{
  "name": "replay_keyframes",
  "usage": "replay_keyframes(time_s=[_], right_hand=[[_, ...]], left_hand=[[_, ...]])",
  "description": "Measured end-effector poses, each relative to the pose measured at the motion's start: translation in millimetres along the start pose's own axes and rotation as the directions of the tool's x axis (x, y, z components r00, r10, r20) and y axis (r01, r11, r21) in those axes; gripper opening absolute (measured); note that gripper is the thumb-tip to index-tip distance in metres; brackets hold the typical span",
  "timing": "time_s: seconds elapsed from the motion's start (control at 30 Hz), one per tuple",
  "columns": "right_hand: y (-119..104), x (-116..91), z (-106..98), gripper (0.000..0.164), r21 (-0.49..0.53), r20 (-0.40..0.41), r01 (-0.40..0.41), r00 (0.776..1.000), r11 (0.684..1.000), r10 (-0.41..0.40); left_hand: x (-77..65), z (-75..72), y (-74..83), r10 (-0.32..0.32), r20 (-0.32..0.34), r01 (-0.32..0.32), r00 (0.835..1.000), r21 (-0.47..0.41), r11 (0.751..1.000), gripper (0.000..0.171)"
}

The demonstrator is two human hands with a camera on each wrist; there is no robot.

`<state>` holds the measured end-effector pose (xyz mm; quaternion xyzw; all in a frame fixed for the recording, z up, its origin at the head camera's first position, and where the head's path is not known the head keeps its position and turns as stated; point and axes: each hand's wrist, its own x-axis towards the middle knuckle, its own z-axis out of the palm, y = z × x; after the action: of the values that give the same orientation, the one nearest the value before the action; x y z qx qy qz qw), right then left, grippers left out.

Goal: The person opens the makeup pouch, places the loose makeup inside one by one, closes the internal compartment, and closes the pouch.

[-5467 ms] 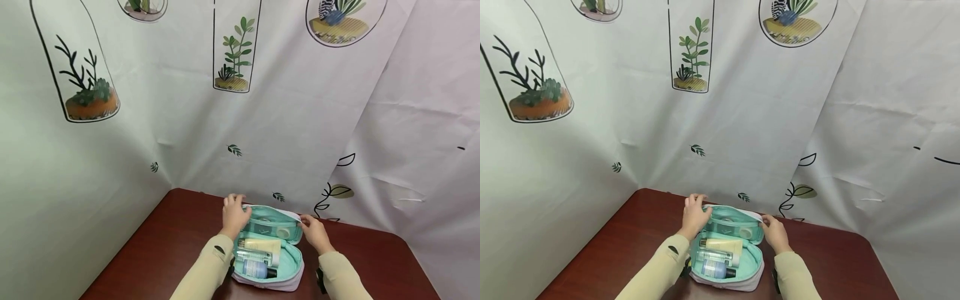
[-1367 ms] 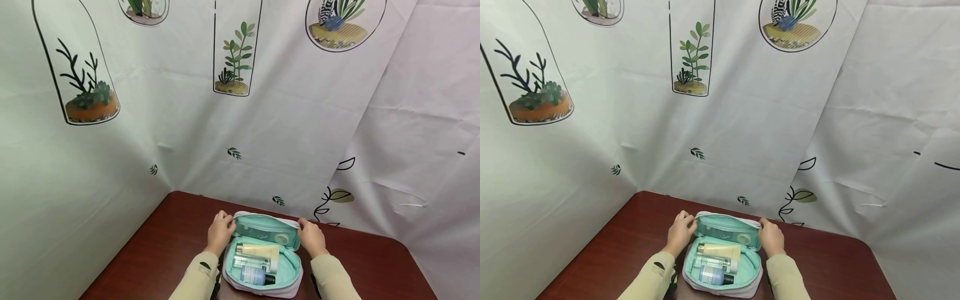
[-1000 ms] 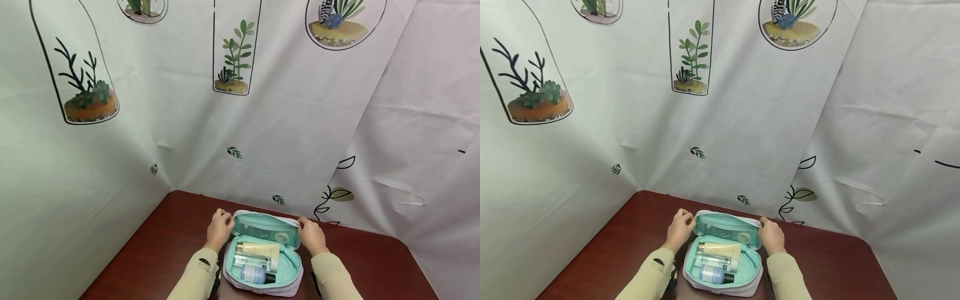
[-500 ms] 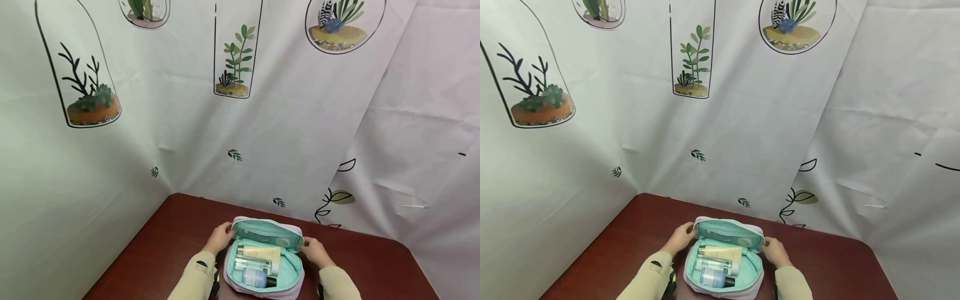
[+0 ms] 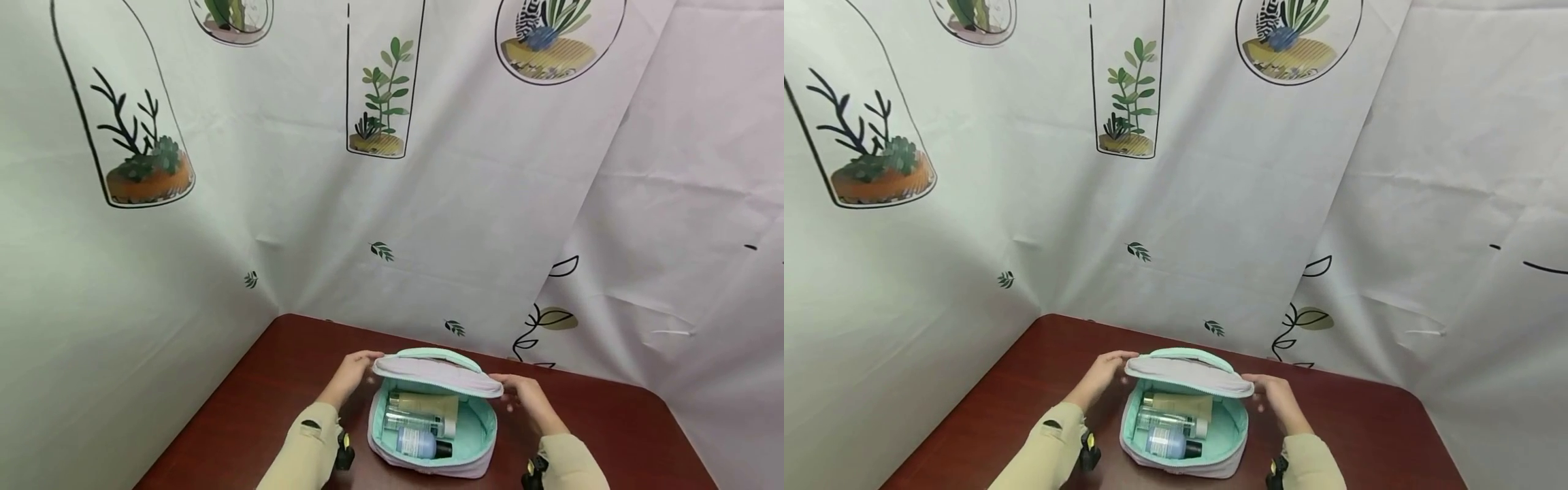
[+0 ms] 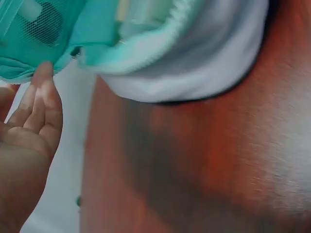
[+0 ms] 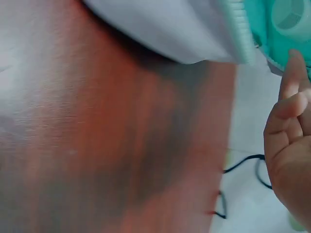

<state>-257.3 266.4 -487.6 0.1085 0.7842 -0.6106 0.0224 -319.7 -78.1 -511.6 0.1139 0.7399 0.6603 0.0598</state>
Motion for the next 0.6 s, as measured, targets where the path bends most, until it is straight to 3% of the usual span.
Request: replay_keyframes(time_s=[0.13,0.23,0.33,0.47,0.6], right_hand=[[-10.5,-7.3,-12.5,0.036,-0.029,0.123,0.058,0.991,0.998,-0.054],[-9.9,-14.5,-19.7,0.034,-0.100,0.275,0.114,0.958,0.988,-0.083],[-4.0,-22.2,-20.5,0.032,-0.150,0.371,0.138,0.926,0.979,-0.073],[7.4,-29.2,-14.2,0.036,-0.203,0.355,0.091,0.935,0.975,-0.013],[15.8,-30.8,-9.0,0.039,-0.234,0.302,0.030,0.952,0.972,0.044]], left_hand=[[-0.4,-9.8,8.2,0.003,0.049,-0.003,0.999,-0.002,1.000,0.033],[-4.5,-18.2,6.7,-0.017,0.123,0.011,0.992,0.051,0.999,0.033],[-10.4,-24.5,0.5,-0.046,0.234,0.022,0.971,0.105,0.994,0.026],[-18.6,-25.9,-5.7,-0.098,0.353,0.037,0.931,0.173,0.984,0.025],[-21.5,-20.5,-2.3,-0.141,0.362,0.048,0.921,0.254,0.966,0.027]])
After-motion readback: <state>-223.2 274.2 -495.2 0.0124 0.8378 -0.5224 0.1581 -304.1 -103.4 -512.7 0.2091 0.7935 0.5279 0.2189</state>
